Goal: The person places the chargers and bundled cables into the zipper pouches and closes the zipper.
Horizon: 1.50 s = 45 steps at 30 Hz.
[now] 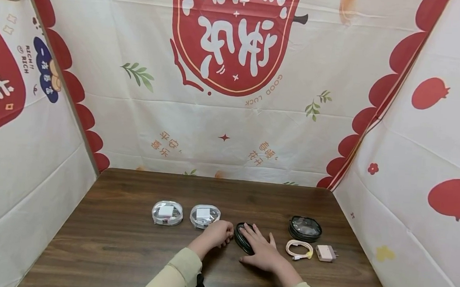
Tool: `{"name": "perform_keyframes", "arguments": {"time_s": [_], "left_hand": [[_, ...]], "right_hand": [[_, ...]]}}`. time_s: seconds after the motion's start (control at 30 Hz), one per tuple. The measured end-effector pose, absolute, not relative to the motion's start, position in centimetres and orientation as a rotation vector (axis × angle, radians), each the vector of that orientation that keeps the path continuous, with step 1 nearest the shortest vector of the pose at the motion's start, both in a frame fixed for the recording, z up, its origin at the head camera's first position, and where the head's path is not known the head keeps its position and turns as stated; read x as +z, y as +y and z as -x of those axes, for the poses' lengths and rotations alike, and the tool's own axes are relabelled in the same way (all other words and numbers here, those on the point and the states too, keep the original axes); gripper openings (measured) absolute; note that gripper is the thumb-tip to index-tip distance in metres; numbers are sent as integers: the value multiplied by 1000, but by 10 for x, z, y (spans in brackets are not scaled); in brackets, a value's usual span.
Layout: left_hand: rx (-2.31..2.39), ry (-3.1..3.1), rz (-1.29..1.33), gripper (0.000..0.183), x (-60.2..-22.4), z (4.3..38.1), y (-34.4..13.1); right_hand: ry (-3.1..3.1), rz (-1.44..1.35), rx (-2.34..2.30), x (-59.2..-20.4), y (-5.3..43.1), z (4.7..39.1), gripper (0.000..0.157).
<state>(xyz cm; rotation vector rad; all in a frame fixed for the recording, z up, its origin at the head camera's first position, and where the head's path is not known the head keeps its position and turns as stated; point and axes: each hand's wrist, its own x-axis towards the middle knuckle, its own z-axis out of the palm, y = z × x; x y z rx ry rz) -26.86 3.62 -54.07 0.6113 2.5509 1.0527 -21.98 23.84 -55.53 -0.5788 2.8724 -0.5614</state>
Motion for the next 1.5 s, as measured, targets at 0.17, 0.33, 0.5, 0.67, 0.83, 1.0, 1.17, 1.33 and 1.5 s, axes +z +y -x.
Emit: {"name": "perform_keyframes", "arguments": {"time_s": [0.17, 0.33, 0.5, 0.67, 0.83, 1.0, 1.17, 1.33, 1.5], "left_hand": [[1117, 2501, -599, 18, -542, 266, 37], [1190, 2435, -552, 18, -542, 261, 38], [1273, 2302, -483, 18, -538, 254, 42], [1307, 2261, -463, 17, -537, 248, 45], [1334, 2210, -448, 16, -538, 243, 47], [1345, 2207, -437, 17, -538, 241, 46], [1294, 2301, -435, 19, -544, 246, 43], [1304, 2339, -411, 19, -546, 251, 39], [1313, 2393, -430, 19, -545, 254, 36]], "right_hand": [[2872, 564, -557, -555, 239, 221, 86], [2878, 568, -556, -556, 240, 222, 85], [2890, 571, -545, -557, 240, 221, 85], [2899, 570, -533, -558, 242, 222, 85], [2894, 572, -540, -558, 243, 220, 85], [2904, 591, -537, -558, 244, 217, 85], [2946, 630, -483, -557, 244, 211, 84], [2962, 609, -440, -551, 244, 201, 84], [2964, 622, -473, -543, 245, 195, 79]]}}
